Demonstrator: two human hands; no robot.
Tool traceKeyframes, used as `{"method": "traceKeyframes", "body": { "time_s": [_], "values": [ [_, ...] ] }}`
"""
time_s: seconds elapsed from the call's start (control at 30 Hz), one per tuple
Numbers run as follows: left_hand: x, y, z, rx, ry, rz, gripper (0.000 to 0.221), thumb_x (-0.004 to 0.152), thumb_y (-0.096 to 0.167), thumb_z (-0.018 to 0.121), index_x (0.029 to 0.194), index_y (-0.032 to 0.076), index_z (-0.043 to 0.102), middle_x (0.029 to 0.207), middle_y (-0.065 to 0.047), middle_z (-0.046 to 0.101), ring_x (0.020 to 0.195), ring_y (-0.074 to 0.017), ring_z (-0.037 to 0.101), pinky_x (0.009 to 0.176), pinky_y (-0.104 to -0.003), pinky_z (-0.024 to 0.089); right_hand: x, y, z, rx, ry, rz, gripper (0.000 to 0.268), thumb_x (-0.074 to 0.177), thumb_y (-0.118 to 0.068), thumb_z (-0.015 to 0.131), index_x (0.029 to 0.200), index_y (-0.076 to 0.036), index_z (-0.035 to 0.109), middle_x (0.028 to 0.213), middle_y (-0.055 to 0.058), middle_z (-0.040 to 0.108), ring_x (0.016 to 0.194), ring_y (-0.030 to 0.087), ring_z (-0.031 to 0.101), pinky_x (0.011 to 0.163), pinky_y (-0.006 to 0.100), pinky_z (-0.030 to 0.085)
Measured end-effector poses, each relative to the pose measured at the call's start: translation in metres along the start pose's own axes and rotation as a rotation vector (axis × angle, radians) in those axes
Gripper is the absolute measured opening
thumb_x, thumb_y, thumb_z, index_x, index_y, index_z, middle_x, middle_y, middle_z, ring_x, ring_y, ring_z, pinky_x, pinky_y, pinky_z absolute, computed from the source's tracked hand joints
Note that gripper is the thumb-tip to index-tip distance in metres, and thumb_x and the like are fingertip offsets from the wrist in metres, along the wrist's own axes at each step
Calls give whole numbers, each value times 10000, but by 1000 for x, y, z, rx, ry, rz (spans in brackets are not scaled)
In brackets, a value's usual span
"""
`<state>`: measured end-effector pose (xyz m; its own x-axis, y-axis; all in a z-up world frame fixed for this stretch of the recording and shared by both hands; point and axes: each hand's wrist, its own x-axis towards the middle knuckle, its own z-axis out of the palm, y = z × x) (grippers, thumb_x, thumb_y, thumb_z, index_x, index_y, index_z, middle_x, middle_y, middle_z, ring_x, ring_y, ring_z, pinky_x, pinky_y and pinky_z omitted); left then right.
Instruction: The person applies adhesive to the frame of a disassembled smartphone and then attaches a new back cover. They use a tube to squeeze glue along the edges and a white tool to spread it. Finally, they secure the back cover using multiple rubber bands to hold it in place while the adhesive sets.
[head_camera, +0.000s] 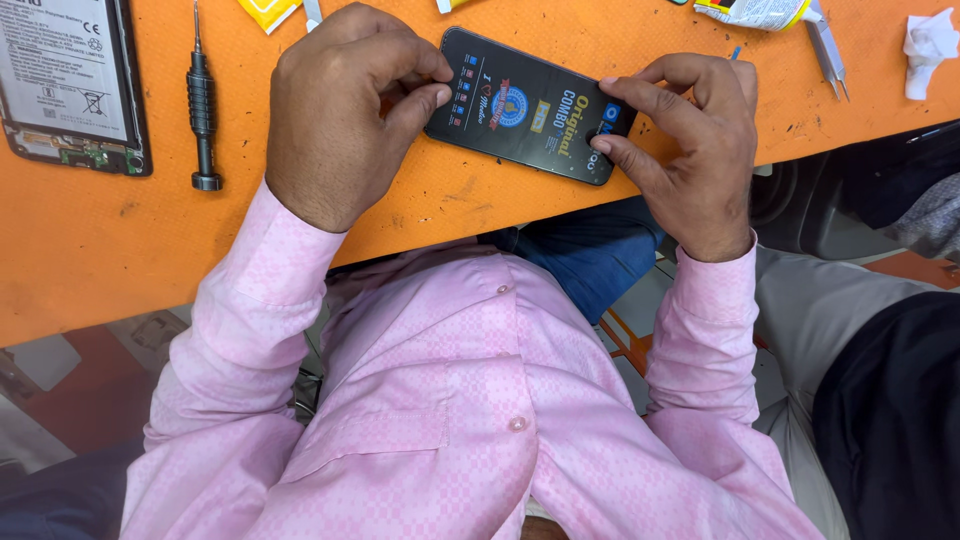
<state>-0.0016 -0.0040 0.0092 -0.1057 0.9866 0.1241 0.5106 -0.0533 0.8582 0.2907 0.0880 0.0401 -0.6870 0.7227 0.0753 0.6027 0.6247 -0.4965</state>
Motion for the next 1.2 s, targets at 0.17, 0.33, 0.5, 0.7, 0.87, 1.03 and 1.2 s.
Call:
{"method": "traceKeyframes", "body": {
  "time_s": [0.17, 0.33, 0.5, 0.7, 0.87, 1.03, 1.2],
  "values": [
    [0, 1, 0, 24, 4, 1, 155, 919, -22, 834, 1046, 29, 761, 1015, -86, 682, 852, -185, 737, 742, -290, 593, -1, 4, 2, 15, -14, 19, 405, 908, -235, 901, 1271, -117, 765, 1183, 34, 628, 1134, 248, 486, 986, 357, 443],
    [-1, 2, -1, 82, -2, 69, 121, 919, -30, 817, 1013, 34, 776, 1018, -83, 676, 897, -219, 704, 773, -327, 568, -1, 5, 2, 10, -11, 10, 475, 869, -194, 909, 1281, -51, 722, 1181, 93, 598, 1150, 285, 504, 1007, 389, 456],
    [-1, 3, 1, 174, 6, 151, 141, 909, -29, 805, 1028, 43, 782, 1103, -97, 650, 973, -246, 688, 809, -348, 560, -4, -3, -2, -32, -47, 94, 575, 838, -175, 949, 1326, -35, 679, 1224, 116, 581, 1165, 292, 528, 1051, 400, 484],
    [-2, 8, 2, 219, -17, 133, 167, 891, -5, 819, 1044, 32, 763, 1124, -116, 609, 981, -236, 680, 840, -360, 558, -5, -15, -2, -61, -30, 119, 764, 733, -291, 1027, 1320, -3, 631, 1294, 151, 558, 1202, 332, 524, 1046, 425, 481],
    [-2, 11, 4, 273, -19, 134, 199, 889, 98, 892, 1025, 30, 765, 1204, -122, 599, 972, -250, 632, 834, -375, 536, -5, -15, 0, -69, -16, 110, 701, 738, -289, 1035, 1255, -24, 643, 1238, 141, 555, 1201, 334, 519, 1050, 434, 470],
    [-2, 9, 8, 254, -1, 117, 213, 872, 101, 900, 1020, 33, 764, 1240, -119, 583, 989, -229, 635, 866, -361, 540, -1, -12, 0, -36, -34, 139, 700, 702, -282, 1047, 1212, -26, 641, 1254, 136, 546, 1158, 336, 506, 1015, 439, 468],
    [1, 13, 7, 186, 18, 129, 299, 878, 61, 918, 1071, 43, 691, 1341, -133, 560, 1071, -240, 660, 957, -353, 565, 2, -10, 2, 10, -11, 93, 740, 673, -271, 1051, 1195, -36, 583, 1237, 131, 516, 1152, 324, 504, 1005, 438, 472]
  ]
}}
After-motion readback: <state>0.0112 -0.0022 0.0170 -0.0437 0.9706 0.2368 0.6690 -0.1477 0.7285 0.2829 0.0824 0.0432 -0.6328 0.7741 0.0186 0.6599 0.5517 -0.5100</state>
